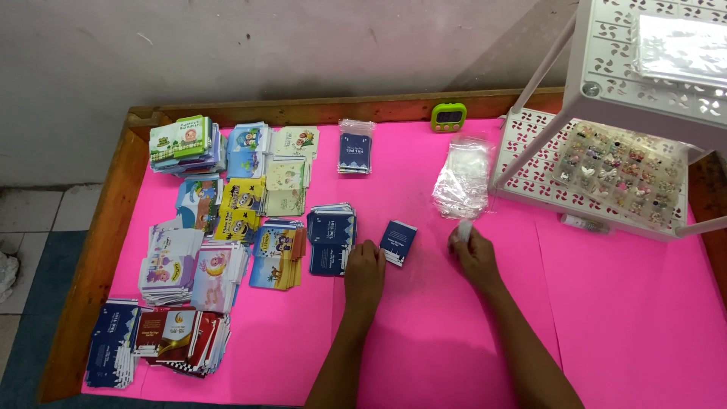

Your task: Stamping small cards and placing them into plastic sleeves at a craft station.

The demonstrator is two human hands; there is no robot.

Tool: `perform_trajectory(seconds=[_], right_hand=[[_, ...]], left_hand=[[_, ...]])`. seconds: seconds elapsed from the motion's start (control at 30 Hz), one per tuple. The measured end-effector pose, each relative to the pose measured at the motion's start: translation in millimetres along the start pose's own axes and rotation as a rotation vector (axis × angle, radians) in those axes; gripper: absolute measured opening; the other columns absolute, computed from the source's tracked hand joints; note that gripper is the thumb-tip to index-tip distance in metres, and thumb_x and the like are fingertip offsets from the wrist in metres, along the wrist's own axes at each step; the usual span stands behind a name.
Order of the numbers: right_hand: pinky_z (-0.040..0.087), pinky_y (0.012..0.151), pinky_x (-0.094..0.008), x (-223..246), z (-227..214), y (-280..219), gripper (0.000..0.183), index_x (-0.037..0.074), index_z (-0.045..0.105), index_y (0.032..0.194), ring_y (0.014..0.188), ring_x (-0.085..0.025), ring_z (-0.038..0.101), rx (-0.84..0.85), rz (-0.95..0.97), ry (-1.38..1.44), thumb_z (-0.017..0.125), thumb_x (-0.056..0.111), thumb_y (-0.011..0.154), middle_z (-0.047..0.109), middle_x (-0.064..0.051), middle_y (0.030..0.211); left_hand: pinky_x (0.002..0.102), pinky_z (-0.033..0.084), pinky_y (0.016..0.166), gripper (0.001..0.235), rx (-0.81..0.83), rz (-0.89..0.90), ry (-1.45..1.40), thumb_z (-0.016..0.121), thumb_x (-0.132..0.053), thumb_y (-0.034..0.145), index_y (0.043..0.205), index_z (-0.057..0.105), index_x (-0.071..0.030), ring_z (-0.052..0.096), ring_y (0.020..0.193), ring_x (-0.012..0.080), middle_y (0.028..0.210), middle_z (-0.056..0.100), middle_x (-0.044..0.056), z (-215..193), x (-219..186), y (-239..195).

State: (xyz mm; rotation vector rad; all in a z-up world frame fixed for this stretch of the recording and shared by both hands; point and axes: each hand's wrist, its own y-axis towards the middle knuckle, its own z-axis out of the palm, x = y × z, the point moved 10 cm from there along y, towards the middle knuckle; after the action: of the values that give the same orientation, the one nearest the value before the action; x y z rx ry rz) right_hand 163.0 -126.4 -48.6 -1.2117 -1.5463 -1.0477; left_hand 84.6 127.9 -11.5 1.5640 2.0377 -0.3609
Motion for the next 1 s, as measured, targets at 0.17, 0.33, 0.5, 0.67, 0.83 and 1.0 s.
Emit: perform_trajectory(seconds=[0.17,0.33,0.5,0.67,0.83,1.0], right_hand=[[0.054,0.064,-0.044,82,39,-20,0.02,0.008,0.071,0.106,0.071,-0.034,0.067,0.158,-0.116,-0.211,0.061,0.02,0.093,0.072,-0.018,0.08],[0.057,0.072,-0.039,97,57,-32,0.023,0.007,0.07,0.109,0.089,-0.031,0.069,0.238,-0.323,-0.41,0.062,0.015,0.089,0.075,-0.013,0.095],[0.057,0.075,-0.04,97,59,-32,0.028,0.007,0.069,0.11,0.095,-0.03,0.066,0.257,-0.376,-0.529,0.061,0.014,0.084,0.074,-0.012,0.097],[0.057,0.077,-0.039,92,59,-32,0.029,0.009,0.069,0.112,0.096,-0.029,0.066,0.256,-0.391,-0.552,0.061,0.015,0.085,0.074,-0.011,0.099],[0.057,0.079,-0.037,101,58,-32,0.033,0.013,0.068,0.115,0.097,-0.026,0.066,0.248,-0.384,-0.563,0.06,0.015,0.083,0.073,-0.008,0.099],[0.057,0.079,-0.039,94,63,-33,0.022,0.011,0.066,0.104,0.098,-0.028,0.066,0.265,-0.428,-0.587,0.06,0.016,0.084,0.074,-0.007,0.108]], left_hand=[[0.03,0.062,0.071,0.012,-0.007,-0.016,0.003,0.068,-0.016,0.1,0.092,0.062,-0.01,0.069,0.079,0.0215,0.084,0.066,0.012,10,9,2],[0.031,0.063,0.074,0.013,-0.019,-0.001,-0.001,0.07,-0.016,0.099,0.09,0.061,-0.011,0.07,0.076,0.0205,0.08,0.065,0.011,2,3,2],[0.032,0.063,0.072,0.014,-0.017,0.003,-0.02,0.07,-0.019,0.099,0.091,0.06,-0.011,0.072,0.076,0.0211,0.079,0.068,0.009,-8,-5,1],[0.037,0.064,0.076,0.011,0.006,-0.004,-0.063,0.071,-0.016,0.098,0.096,0.062,-0.011,0.074,0.079,0.0248,0.082,0.07,0.012,-13,-7,2],[0.04,0.064,0.079,0.01,0.015,0.009,-0.087,0.072,-0.015,0.096,0.097,0.064,-0.01,0.075,0.082,0.0277,0.083,0.072,0.013,-15,-9,2],[0.038,0.063,0.079,0.008,0.038,0.011,-0.072,0.073,-0.015,0.096,0.097,0.067,-0.011,0.076,0.084,0.0257,0.085,0.074,0.011,-11,-8,3]])
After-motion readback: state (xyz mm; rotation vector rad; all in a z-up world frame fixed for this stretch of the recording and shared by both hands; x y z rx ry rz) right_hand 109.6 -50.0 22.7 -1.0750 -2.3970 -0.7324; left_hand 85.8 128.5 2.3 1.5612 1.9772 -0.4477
